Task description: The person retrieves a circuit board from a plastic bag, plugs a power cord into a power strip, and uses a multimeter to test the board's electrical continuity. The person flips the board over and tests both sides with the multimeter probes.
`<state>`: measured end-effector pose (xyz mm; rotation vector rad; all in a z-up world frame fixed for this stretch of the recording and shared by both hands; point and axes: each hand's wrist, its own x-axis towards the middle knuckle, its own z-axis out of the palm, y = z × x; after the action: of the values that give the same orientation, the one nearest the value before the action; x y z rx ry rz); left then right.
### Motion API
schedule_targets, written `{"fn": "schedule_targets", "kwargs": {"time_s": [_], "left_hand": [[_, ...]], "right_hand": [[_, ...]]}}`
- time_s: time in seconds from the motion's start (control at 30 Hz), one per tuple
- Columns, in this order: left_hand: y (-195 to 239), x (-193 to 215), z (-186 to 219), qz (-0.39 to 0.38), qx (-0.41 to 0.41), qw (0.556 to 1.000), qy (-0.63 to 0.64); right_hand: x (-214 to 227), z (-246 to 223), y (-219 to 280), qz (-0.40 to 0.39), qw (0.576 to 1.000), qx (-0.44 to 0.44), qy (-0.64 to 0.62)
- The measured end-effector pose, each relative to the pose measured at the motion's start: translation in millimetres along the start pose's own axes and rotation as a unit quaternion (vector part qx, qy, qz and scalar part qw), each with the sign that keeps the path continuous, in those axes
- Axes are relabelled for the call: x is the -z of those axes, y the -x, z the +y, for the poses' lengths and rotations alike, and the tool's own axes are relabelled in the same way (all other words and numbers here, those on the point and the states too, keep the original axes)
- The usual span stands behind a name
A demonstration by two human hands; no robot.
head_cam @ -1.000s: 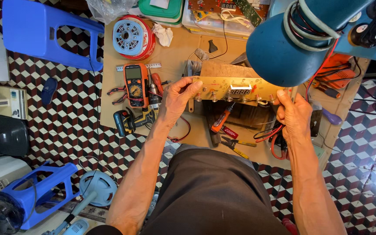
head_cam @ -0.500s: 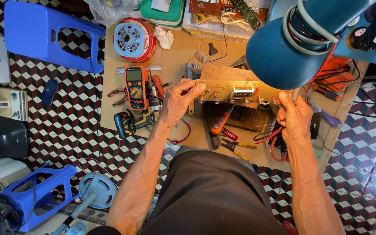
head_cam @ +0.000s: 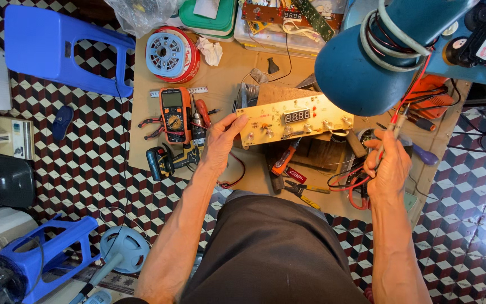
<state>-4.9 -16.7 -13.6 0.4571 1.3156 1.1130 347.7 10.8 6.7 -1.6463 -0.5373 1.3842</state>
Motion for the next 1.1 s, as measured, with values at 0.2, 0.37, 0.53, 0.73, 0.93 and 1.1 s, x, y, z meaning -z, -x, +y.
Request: {"fn": "schedule_targets", "kwargs": {"time_s": [0.2, 0.37, 0.53, 0.73, 0.93, 1.1], "left_hand": [[16.2, 14.2, -28.9, 0.048, 0.081, 0.987, 0.132], [31.0, 8.3, -33.6, 0.056, 0.114, 0.96, 0.251], [40.3, -0.4, -29.6, 0.021, 0.109, 0.949, 0.296], [37.3, -6.0, -31.3, 0.028, 0.122, 0.94, 0.317], [37.6, -11.8, -29.7, 0.033, 0.141, 0.936, 0.321], [37.2, -16.1, -24.4, 0.011, 0.145, 0.931, 0.333]], "right_hand": [[11.6, 10.1, 32.3, -0.011, 1.0, -0.018, 0.013], [4.4, 14.8, 51.6, -0.037, 0.999, -0.024, 0.012], [-9.7, 12.7, 71.7, -0.08, 0.996, -0.013, 0.036], [-25.7, 4.6, 92.1, -0.127, 0.988, -0.003, 0.086], [-34.5, 0.2, 106.0, -0.141, 0.984, 0.01, 0.108], [-35.2, -0.7, 108.9, -0.139, 0.984, -0.002, 0.11]]}}
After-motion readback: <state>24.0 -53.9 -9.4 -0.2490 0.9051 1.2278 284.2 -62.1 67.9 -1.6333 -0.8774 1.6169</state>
